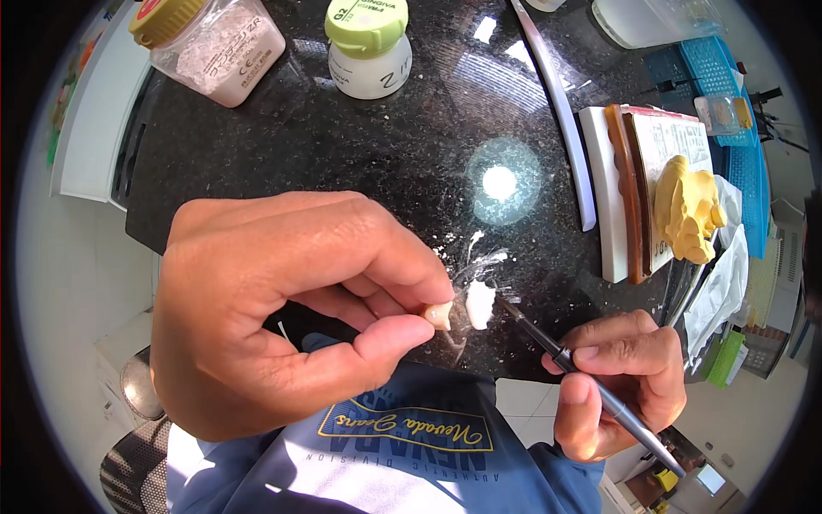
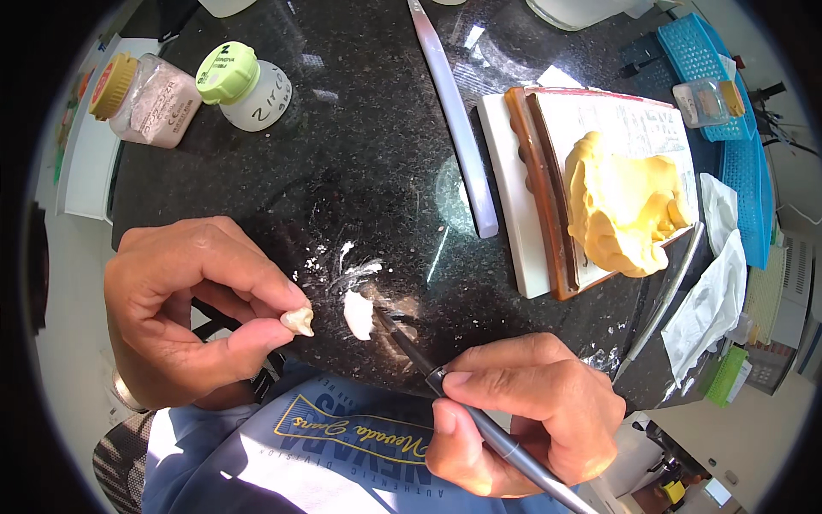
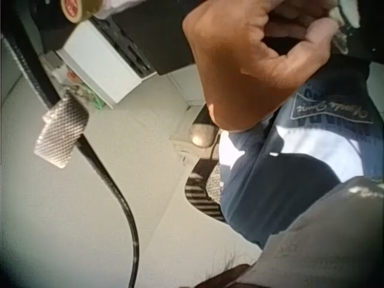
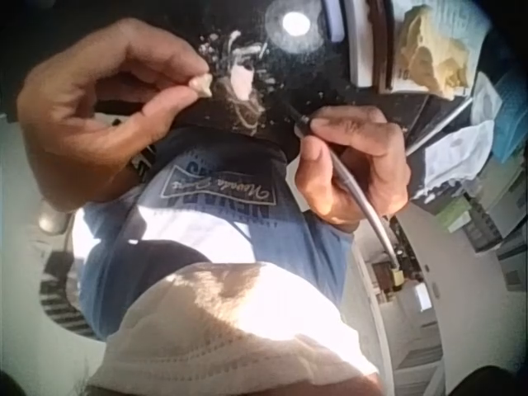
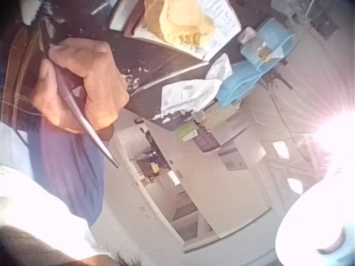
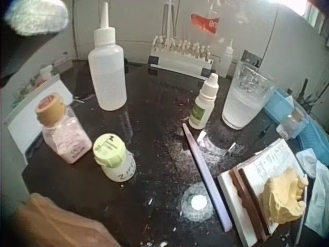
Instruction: Applying dental stain and ceramic materials to a crown prosthetic using a brush.
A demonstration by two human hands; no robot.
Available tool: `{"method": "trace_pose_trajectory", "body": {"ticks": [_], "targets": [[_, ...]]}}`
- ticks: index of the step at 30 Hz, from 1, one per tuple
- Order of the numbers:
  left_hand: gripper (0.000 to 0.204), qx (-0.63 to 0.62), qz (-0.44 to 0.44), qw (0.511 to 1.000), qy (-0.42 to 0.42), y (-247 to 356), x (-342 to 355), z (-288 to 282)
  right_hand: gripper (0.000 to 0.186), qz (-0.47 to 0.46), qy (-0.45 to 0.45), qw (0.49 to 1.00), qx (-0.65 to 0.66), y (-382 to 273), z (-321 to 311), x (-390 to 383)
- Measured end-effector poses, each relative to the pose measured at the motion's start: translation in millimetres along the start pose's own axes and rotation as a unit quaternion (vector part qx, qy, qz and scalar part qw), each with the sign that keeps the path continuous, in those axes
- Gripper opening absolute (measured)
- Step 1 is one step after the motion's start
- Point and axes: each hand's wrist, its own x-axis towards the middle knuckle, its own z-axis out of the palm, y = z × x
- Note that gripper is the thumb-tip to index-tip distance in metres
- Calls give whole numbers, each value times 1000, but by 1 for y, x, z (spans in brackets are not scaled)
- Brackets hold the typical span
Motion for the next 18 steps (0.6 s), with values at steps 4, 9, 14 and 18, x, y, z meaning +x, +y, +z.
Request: {"method": "trace_pose_trajectory", "body": {"ticks": [4, 9, 14, 18], "targets": [[20, 3, 0, 1000, -6, 0, 1, -3, 22, -2, 13, 1000, -4, 1, 1, -1], [21, 3, 9, 1000, -11, 0, -1, -5, 18, 21, 1, 1000, 10, -8, 0, 0], [21, -8, 5, 1000, -19, -1, 1, -4, 25, -19, 4, 999, 47, -3, -2, -5], [20, -17, 7, 1000, -21, -1, -2, -5, 26, -107, -135, 984, 51, -4, -13, 5]]}}
